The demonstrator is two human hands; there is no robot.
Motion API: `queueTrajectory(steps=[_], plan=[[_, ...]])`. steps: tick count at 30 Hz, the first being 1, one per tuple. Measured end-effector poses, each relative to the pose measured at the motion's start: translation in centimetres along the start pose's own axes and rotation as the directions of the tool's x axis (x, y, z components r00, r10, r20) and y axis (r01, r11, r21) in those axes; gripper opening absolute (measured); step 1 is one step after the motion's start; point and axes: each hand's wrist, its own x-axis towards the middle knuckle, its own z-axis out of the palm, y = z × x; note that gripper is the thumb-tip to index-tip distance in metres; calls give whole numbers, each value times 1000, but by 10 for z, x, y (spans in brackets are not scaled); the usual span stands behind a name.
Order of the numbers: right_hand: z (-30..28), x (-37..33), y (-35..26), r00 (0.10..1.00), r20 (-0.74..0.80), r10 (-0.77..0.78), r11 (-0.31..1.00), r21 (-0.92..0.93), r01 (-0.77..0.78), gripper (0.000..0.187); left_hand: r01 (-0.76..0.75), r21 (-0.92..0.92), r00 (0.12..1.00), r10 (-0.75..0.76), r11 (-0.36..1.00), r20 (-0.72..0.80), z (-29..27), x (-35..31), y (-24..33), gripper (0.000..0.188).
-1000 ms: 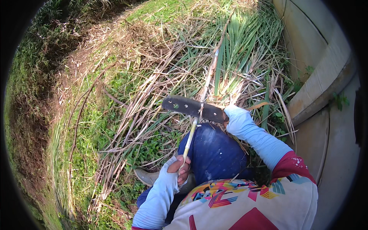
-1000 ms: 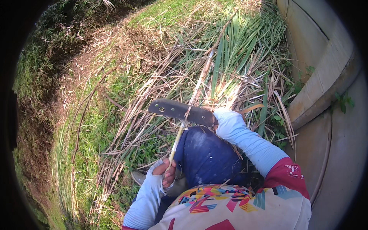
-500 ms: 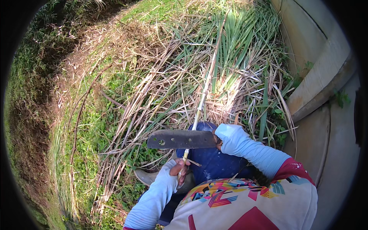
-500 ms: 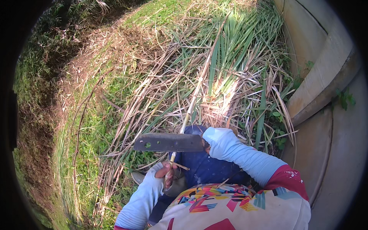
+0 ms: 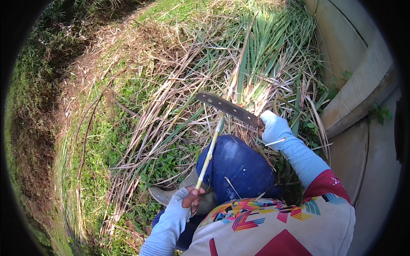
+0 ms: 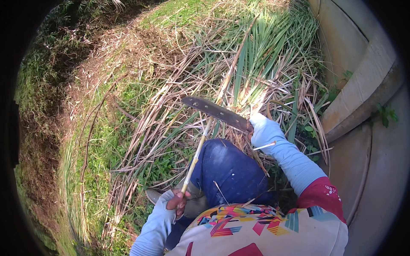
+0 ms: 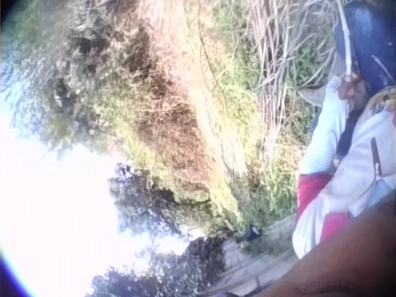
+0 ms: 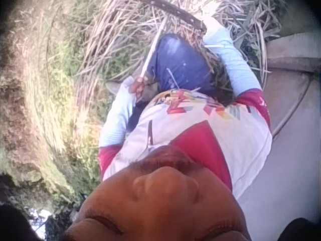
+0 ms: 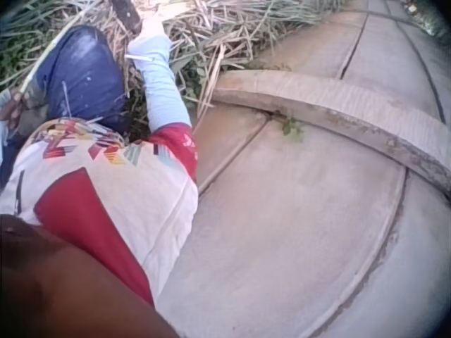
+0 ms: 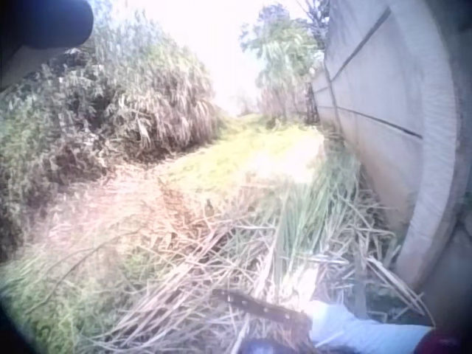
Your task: The person sits on the ground and uses a large knife to strip the outer layers and cut sections of long plant stalks. They hold the stalks with one hand and use the knife with the other to scrape and slice the material, dropping the processed pieces onto a pile on the ground.
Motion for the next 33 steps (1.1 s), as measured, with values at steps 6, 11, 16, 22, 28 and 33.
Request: queueTrajectory(steps=[6, 11, 16, 22, 28, 33], plan=[[24, -1, 1, 979, 56, -195, 980, 58, 192, 26, 51, -110, 995, -41, 993, 96, -7, -11, -3, 27], [-1, 69, 43, 934, -141, 329, 944, 43, -326, 30, 91, -166, 985, -65, 982, 158, -21, -25, -15, 30], [3, 10, 0, 1000, -3, -22, 1000, -3, 22, 31, 139, -269, 976, -86, 953, 200, -15, -24, -17, 33], [33, 0, 17, 946, -38, -322, 943, 75, 324, 27, 172, -336, 947, -61, 926, 315, -20, -29, -23, 33], [20, 62, 64, 929, -195, 315, 948, 32, -315, 33, 148, -278, 949, -57, 949, 311, -31, -53, -35, 30], [22, 13, 20, 999, 33, 5, 994, -105, -1, 28, 68, 395, 994, -26, 916, -111, -6, -41, -40, 29]])
